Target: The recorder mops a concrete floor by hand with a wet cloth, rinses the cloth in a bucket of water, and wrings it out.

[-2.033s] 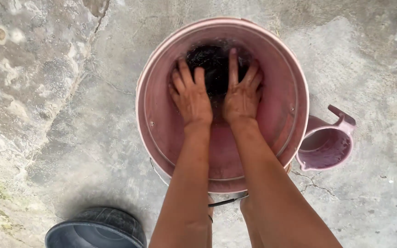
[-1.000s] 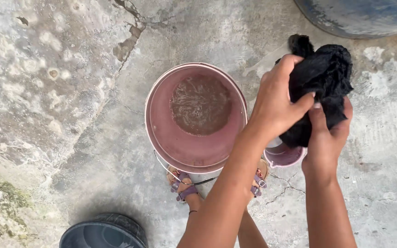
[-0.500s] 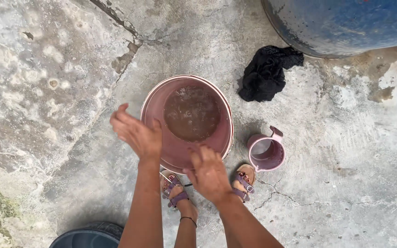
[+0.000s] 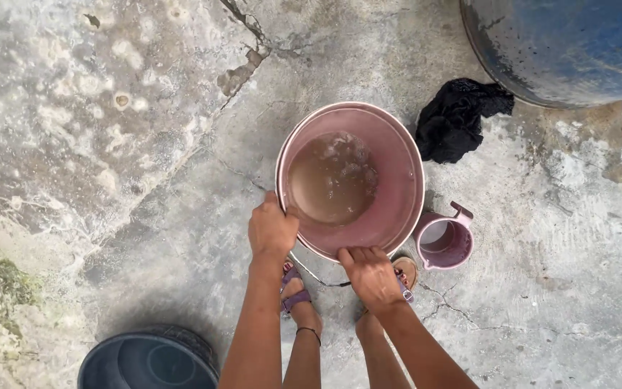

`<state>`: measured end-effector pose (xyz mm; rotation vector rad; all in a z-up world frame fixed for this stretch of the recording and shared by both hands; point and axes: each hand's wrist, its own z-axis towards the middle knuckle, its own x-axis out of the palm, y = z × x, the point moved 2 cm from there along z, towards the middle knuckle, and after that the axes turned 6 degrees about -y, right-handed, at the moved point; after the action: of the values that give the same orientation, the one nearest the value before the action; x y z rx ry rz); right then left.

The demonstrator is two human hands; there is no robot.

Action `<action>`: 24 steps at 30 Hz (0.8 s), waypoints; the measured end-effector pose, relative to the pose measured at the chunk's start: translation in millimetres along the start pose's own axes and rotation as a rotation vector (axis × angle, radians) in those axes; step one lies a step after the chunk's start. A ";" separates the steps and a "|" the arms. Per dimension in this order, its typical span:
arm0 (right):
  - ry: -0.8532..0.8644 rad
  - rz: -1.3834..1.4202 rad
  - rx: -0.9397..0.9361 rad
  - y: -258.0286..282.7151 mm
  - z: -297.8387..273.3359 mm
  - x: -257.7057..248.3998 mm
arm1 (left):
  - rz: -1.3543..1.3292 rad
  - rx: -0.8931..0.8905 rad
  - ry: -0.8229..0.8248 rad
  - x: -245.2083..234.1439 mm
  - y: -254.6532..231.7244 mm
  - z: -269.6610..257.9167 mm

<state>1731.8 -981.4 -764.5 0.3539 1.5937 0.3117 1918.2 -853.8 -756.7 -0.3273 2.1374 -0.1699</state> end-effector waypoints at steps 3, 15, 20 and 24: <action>-0.051 0.169 0.032 8.2 14.2 -52.7 | 0.013 0.022 -0.011 -42.2 -22.9 -16.8; 0.212 0.730 0.637 47.1 90.7 -113.6 | -0.502 -0.556 0.333 -24.0 220.6 -5.1; 0.184 1.090 0.644 41.9 115.6 -117.9 | -0.715 -0.656 0.532 -58.0 250.1 -5.0; 0.068 1.263 0.775 18.3 147.8 -128.0 | -0.459 -0.509 0.556 -153.5 191.6 25.1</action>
<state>1885.4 -1019.5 -648.2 1.9698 1.3052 0.6370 1987.9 -625.1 -695.4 -1.1858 2.6029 0.0356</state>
